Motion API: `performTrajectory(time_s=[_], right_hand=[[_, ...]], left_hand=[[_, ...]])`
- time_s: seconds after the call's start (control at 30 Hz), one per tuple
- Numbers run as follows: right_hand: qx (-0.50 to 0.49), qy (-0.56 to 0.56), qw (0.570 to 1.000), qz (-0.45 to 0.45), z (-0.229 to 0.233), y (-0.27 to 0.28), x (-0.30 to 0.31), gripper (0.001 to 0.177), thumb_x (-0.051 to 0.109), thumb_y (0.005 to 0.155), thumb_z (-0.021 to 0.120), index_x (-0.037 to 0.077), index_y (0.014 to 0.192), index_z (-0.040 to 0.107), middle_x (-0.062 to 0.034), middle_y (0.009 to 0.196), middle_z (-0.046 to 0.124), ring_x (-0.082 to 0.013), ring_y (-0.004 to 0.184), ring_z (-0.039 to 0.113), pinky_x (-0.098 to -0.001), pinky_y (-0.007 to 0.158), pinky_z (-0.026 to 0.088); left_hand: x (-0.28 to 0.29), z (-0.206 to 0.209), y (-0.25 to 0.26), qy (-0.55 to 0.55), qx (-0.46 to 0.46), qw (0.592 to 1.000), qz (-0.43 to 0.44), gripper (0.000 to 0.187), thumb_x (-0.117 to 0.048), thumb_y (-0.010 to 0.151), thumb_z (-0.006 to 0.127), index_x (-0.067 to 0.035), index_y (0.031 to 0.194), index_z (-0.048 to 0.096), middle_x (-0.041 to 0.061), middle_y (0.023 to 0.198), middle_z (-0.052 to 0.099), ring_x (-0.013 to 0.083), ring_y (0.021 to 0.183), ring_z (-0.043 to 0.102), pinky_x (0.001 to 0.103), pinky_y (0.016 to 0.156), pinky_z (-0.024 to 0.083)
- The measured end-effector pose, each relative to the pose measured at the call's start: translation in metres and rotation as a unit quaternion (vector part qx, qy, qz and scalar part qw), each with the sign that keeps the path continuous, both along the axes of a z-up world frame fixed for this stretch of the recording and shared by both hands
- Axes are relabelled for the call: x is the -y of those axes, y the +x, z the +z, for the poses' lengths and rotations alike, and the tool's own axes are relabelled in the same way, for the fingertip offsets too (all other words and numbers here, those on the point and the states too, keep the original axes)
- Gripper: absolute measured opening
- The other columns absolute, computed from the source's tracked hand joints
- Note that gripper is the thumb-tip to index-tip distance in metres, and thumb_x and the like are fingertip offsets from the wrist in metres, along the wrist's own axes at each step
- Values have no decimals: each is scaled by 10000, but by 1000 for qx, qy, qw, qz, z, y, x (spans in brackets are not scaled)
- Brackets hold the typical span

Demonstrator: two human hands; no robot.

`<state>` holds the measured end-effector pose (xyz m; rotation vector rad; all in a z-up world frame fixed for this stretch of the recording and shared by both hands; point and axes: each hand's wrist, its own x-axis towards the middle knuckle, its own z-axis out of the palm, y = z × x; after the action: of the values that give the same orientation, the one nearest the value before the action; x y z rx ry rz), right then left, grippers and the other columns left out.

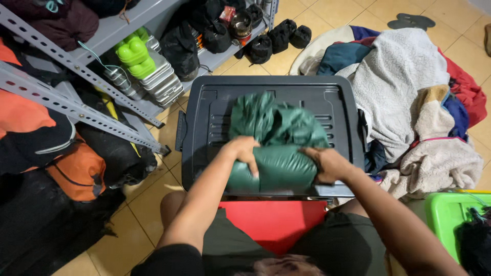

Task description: The person folds and rolls a green sleeping bag on top of a plastic storage bin lid by hand.

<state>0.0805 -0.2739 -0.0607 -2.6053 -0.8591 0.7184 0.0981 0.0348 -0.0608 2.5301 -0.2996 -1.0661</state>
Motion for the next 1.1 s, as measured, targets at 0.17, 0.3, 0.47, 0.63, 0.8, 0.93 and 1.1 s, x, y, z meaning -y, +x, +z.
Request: performTrajectory(time_s=[0.17, 0.3, 0.47, 0.63, 0.8, 0.93, 1.1], right_hand=[[-94, 9, 992, -88, 16, -22, -1, 1033, 214, 422, 829, 367, 1361, 425, -104, 1192, 638, -354, 1152, 579, -479, 1003, 467], [-101, 24, 986, -129, 15, -26, 3, 1044, 194, 402, 863, 384, 1346, 460, -71, 1269, 609, -312, 1221, 541, -454, 1057, 433], [-85, 137, 968, -190, 10, -46, 23, 1128, 110, 353, 891, 296, 1379, 461, -123, 1343, 503, -352, 1297, 448, -484, 1084, 387], [-118, 298, 836, -445, 4, -99, 20, 1064, 75, 420, 918, 77, 1381, 462, -279, 1302, 488, -432, 1286, 424, -495, 1099, 333], [-187, 387, 739, -519, 34, -88, -9, 1244, 61, 485, 897, 112, 1508, 191, -338, 1325, 447, -449, 1265, 433, -530, 1058, 364], [-221, 440, 684, -538, -4, -70, -21, 1033, 17, 564, 867, 171, 1451, 361, -241, 1216, 550, -394, 1156, 526, -535, 950, 429], [-269, 444, 650, -555, -35, -59, -3, 788, 70, 745, 762, 255, 1424, 407, -229, 1226, 543, -404, 1150, 520, -530, 920, 439]], left_hand=[[23, 19, -38, 54, -5, 998, -25, 1195, -512, 289, 910, -312, 1376, 458, 11, 1314, 583, 255, 1233, 533, 576, 1078, 279], [48, 76, -81, 20, 135, 990, -36, 1176, -611, 468, 749, -195, 1470, 295, 195, 1398, 428, 384, 1305, 400, 677, 1075, 157], [48, 68, -87, -8, 182, 983, 9, 1121, -820, 544, 583, -149, 1420, 381, 157, 1344, 504, 311, 1304, 428, 590, 1118, 185], [46, 66, -83, -1, 160, 987, 15, 1201, -880, 466, 563, -191, 1429, 363, 111, 1364, 490, 286, 1308, 429, 543, 1123, 214], [46, 56, -88, -15, 181, 983, 22, 1180, -871, 469, 578, -188, 1412, 391, 109, 1330, 523, 281, 1282, 462, 516, 1109, 249], [48, 59, -89, 0, 179, 984, 24, 1183, -891, 462, 542, -212, 1417, 375, 78, 1349, 507, 249, 1290, 456, 488, 1100, 256], [55, 53, -73, 11, 156, 988, 11, 1227, -905, 422, 534, -203, 1417, 381, 70, 1344, 519, 244, 1277, 472, 480, 1104, 259]])
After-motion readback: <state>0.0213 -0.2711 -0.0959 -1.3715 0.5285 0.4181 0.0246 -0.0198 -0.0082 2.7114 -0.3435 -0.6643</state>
